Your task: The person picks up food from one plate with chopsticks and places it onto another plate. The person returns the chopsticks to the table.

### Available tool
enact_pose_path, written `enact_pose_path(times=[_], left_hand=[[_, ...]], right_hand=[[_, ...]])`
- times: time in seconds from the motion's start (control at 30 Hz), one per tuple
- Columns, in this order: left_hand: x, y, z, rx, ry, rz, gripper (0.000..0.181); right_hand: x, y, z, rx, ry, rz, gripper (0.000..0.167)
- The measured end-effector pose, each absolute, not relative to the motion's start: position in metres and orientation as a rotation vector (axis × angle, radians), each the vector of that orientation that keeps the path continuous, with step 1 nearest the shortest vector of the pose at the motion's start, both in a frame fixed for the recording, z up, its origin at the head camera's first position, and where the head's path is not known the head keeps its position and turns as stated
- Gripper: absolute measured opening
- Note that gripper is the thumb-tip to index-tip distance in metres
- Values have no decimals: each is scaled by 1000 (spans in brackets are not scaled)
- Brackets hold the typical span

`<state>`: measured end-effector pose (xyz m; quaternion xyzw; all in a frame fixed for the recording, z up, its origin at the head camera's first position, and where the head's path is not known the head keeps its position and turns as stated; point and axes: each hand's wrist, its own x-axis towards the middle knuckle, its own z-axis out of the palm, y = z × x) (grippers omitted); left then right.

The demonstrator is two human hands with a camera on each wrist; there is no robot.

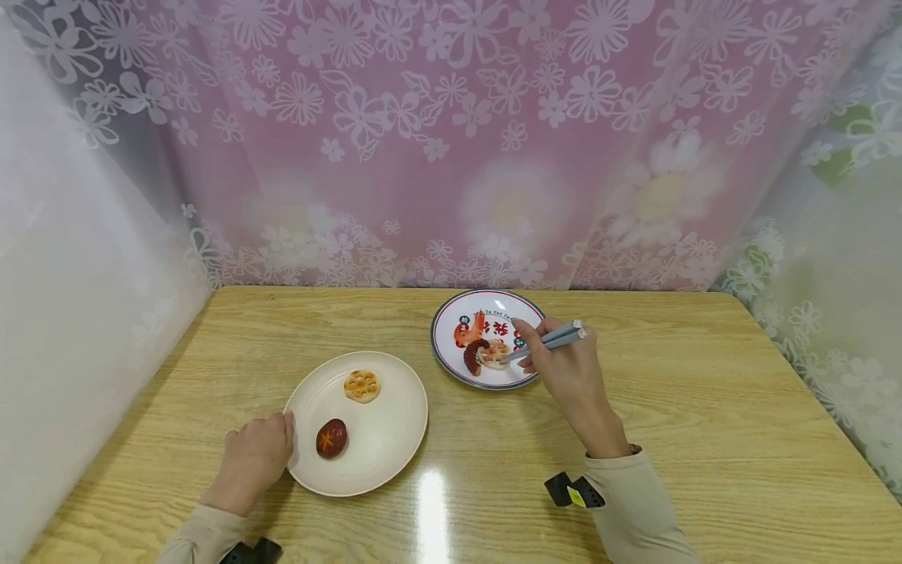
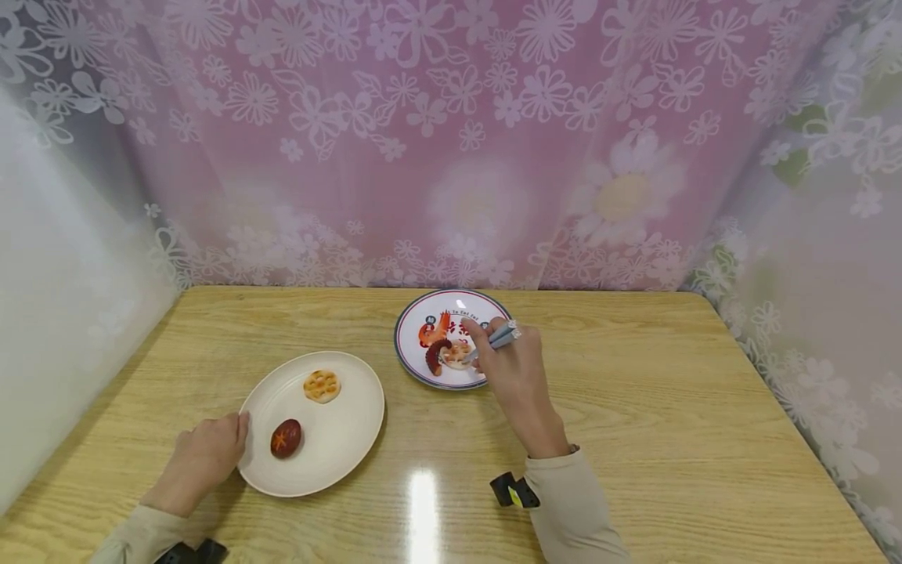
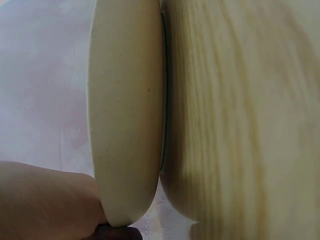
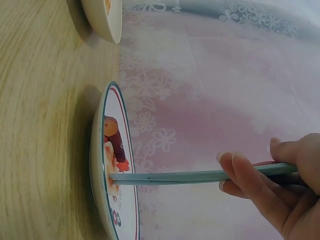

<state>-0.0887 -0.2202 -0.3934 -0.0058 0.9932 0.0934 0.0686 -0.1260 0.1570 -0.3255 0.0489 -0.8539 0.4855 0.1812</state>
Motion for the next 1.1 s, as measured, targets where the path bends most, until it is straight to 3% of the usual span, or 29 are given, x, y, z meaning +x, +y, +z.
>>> enact_pose_path(times=[0.33, 0.83, 1.1], left_hand=[[-89, -220, -394, -14, 2999, 272, 36], [-90, -219, -394, -30, 2982, 261, 36], [-89, -219, -394, -30, 2995, 272, 37]], right_hand=[[-124, 160, -323, 142, -2320, 1376, 43], [-126, 163, -323, 160, -2133, 1357, 32], [-123, 162, -320, 207, -2127, 1374, 38]])
